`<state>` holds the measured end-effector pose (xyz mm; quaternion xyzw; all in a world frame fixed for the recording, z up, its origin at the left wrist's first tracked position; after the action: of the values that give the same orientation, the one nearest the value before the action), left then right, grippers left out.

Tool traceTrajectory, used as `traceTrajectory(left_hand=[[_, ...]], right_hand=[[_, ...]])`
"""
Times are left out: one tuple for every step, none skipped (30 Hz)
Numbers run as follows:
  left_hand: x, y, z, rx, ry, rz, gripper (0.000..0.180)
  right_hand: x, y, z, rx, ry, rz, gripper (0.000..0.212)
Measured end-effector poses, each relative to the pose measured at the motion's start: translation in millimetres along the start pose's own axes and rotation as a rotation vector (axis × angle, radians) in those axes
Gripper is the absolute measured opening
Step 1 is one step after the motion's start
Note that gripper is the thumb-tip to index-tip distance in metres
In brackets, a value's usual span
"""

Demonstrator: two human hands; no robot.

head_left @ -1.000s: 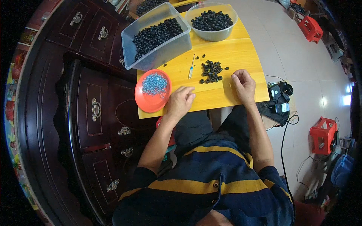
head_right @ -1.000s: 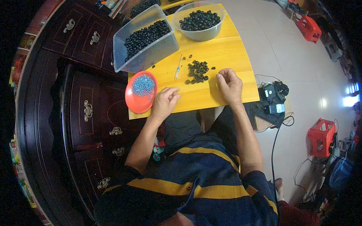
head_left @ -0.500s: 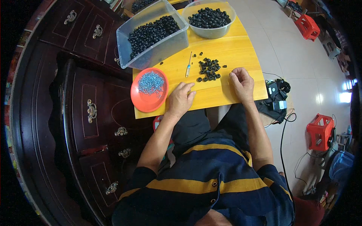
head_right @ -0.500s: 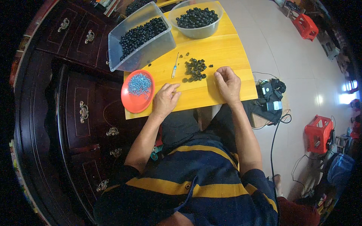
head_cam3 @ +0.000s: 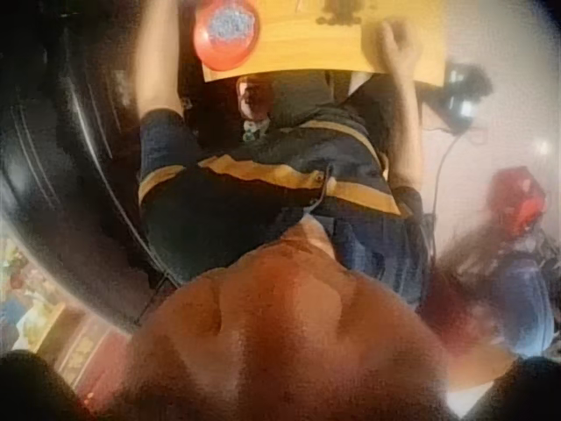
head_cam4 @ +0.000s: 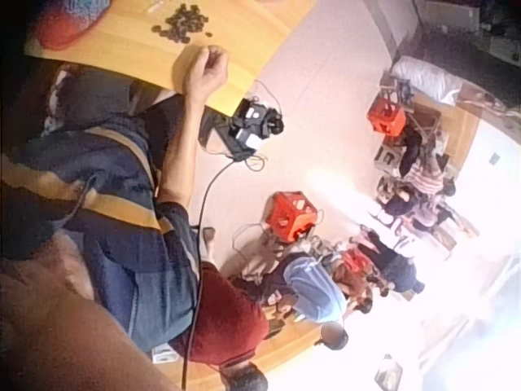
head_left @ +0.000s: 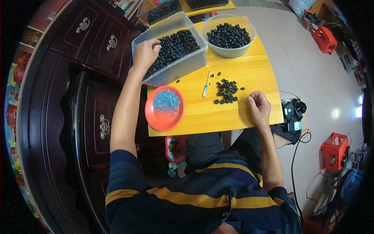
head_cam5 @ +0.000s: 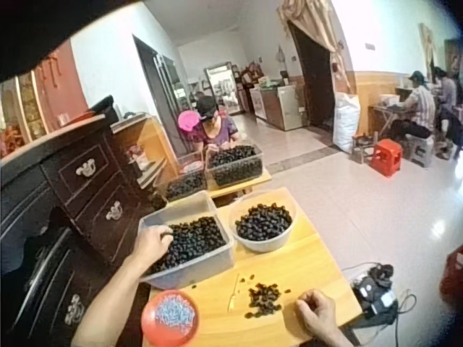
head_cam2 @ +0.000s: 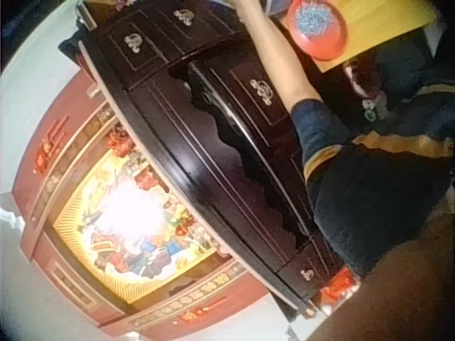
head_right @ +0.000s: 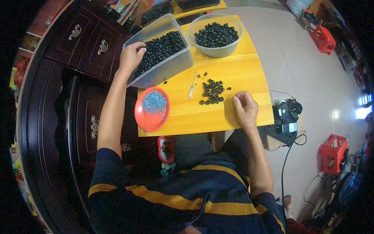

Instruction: The person inserts small blue plastic pins into black plastic housings by hand.

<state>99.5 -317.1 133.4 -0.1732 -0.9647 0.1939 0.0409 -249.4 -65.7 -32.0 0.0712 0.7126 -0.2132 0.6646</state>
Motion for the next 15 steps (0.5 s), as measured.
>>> traceTrajectory(left_hand=[[-11.3, -14.6, 19.3, -0.064, -0.05, 0.004, 0.022], [-18.2, -27.5, 36.8, -0.063, -0.054, 0.007, 0.022], [-20.9, -37.7, 52.5, -0.113, -0.118, 0.011, 0.023], [-26.0, -45.5, 66.4, -0.164, -0.183, 0.013, 0.023], [-20.4, -51.9, 78.4, -0.218, -0.199, -0.002, 0.024], [-14.2, -57.2, 87.5, -0.273, -0.217, -0.018, 0.025], [-15.9, -64.7, 104.8, -0.293, -0.25, 0.025, 0.026], [-16.4, -70.5, 114.0, -0.297, -0.252, 0.029, 0.026], [-16.9, -75.2, 124.5, -0.344, -0.274, 0.062, 0.026], [-17.7, -78.9, 134.8, -0.391, -0.295, 0.095, 0.025], [-22.7, -80.8, 143.1, -0.396, -0.308, 0.128, 0.025], [-29.8, -83.9, 149.7, -0.402, -0.312, 0.129, 0.025], [-37.0, -86.2, 155.6, -0.41, -0.296, 0.133, 0.022], [-35.3, -87.8, 160.2, -0.422, -0.272, 0.144, 0.019], [-34.9, -89.4, 163.0, -0.429, -0.271, 0.148, 0.019]], right_hand=[[-0.9, -0.2, -0.3, 0.004, -0.004, 0.0, 0.008], [-1.0, -0.8, 0.0, -0.002, 0.006, 0.01, 0.008], [-0.9, -0.6, 0.9, -0.008, 0.016, 0.022, 0.009], [-1.5, -0.1, 2.3, -0.008, 0.01, 0.022, 0.009], [-0.4, 0.5, 1.1, -0.004, -0.016, 0.054, 0.009], [0.5, 0.9, 0.3, -0.001, -0.043, 0.086, 0.009], [-0.8, 0.8, 0.0, -0.001, -0.035, 0.082, 0.009], [0.6, 0.8, -0.8, 0.003, -0.037, 0.086, 0.009], [1.7, 0.7, -1.8, 0.01, -0.015, 0.061, 0.009], [1.9, 0.4, -2.5, 0.015, 0.007, 0.037, 0.008], [-0.8, 0.4, -1.7, 0.004, -0.002, 0.041, 0.008], [-1.4, -0.4, -0.7, 0.003, -0.007, 0.046, 0.008], [-1.2, -1.3, 0.8, 0.0, -0.011, 0.056, 0.008], [-0.3, -1.2, 0.0, 0.003, -0.008, 0.07, 0.008], [0.5, -1.1, -0.4, 0.005, -0.007, 0.078, 0.008]])
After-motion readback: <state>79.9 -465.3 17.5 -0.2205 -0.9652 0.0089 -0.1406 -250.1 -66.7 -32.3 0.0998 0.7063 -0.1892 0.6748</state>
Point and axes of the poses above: each hand's wrist, its own y-axis away from the middle knuckle, its own z-axis out of the palm, x = y × z, the point moved 4 cm from there along -y, towards the middle knuckle, and after that the axes turned 10 degrees about -y, right-handed, at the moved point
